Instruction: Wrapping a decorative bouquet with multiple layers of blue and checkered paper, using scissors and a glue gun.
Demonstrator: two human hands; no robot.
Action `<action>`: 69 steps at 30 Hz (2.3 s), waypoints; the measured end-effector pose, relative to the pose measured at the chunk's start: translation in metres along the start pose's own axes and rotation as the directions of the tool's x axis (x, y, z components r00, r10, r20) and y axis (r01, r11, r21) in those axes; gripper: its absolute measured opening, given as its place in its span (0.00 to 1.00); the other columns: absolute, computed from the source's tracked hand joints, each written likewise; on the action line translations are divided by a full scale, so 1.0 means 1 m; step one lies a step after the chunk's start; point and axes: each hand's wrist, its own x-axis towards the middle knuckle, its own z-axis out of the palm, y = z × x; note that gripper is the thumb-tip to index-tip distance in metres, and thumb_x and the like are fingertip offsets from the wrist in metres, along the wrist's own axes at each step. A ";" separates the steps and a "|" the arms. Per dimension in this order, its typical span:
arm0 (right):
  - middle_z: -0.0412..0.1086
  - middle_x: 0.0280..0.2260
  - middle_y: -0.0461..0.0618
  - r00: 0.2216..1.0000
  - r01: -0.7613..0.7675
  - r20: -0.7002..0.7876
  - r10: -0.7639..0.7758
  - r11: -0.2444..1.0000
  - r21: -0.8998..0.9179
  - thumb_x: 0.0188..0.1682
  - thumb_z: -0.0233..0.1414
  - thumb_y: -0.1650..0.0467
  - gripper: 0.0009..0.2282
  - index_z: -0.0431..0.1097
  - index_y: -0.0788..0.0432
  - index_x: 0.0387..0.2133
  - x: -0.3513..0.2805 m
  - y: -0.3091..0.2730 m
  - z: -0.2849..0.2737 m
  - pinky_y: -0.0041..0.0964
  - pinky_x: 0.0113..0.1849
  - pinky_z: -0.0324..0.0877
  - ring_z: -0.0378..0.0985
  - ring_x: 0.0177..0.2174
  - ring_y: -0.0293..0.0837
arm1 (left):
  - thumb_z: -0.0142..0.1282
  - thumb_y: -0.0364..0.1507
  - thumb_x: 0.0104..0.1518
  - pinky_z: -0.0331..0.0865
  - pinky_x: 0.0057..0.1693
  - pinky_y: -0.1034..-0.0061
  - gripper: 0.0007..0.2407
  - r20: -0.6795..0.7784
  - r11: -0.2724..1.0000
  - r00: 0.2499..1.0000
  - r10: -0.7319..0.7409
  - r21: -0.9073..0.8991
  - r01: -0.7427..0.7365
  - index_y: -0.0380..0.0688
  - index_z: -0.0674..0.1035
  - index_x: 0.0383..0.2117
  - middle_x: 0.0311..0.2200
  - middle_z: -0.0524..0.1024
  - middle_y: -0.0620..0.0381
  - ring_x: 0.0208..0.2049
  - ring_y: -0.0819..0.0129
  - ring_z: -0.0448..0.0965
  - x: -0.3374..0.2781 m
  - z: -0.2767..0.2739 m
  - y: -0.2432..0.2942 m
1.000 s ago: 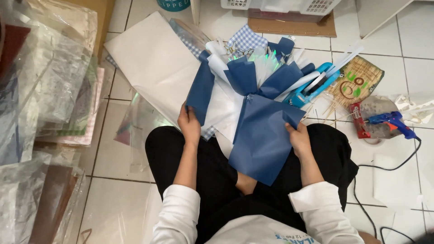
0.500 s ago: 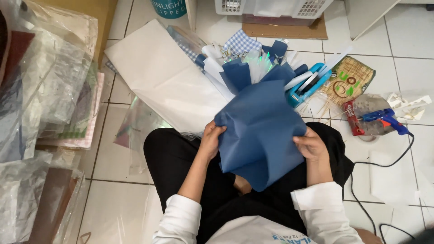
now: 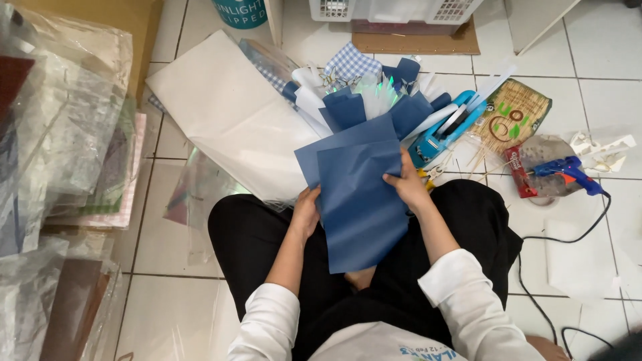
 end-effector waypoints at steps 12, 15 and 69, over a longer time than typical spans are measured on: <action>0.70 0.46 0.69 0.972 -0.125 -0.197 0.127 0.992 0.023 0.56 0.54 0.66 0.17 0.67 0.63 0.55 0.019 0.047 0.010 0.54 0.43 0.76 0.75 0.47 0.60 | 0.59 0.30 0.62 0.74 0.44 0.72 0.08 -0.248 0.923 0.902 0.353 0.251 -0.292 0.42 0.81 0.44 0.33 0.79 0.59 0.36 0.72 0.75 0.014 -0.004 -0.013; 0.77 0.39 0.52 0.925 -0.227 -0.356 0.134 0.946 -0.233 0.51 0.58 0.65 0.14 0.75 0.53 0.49 0.056 0.137 -0.022 0.45 0.42 0.74 0.79 0.42 0.49 | 0.58 0.28 0.63 0.70 0.44 0.76 0.03 -0.470 0.890 0.761 0.447 0.144 -0.433 0.45 0.81 0.39 0.31 0.77 0.60 0.34 0.74 0.71 -0.020 0.007 0.033; 0.65 0.59 0.52 0.960 -0.251 0.249 0.125 0.775 0.580 0.37 0.59 0.84 0.41 0.56 0.47 0.67 0.068 0.131 0.012 0.52 0.57 0.61 0.67 0.55 0.53 | 0.49 0.25 0.67 0.45 0.68 0.41 0.19 -0.487 0.870 0.774 0.406 -0.053 -0.490 0.43 0.63 0.64 0.64 0.57 0.43 0.67 0.50 0.52 0.014 -0.101 0.085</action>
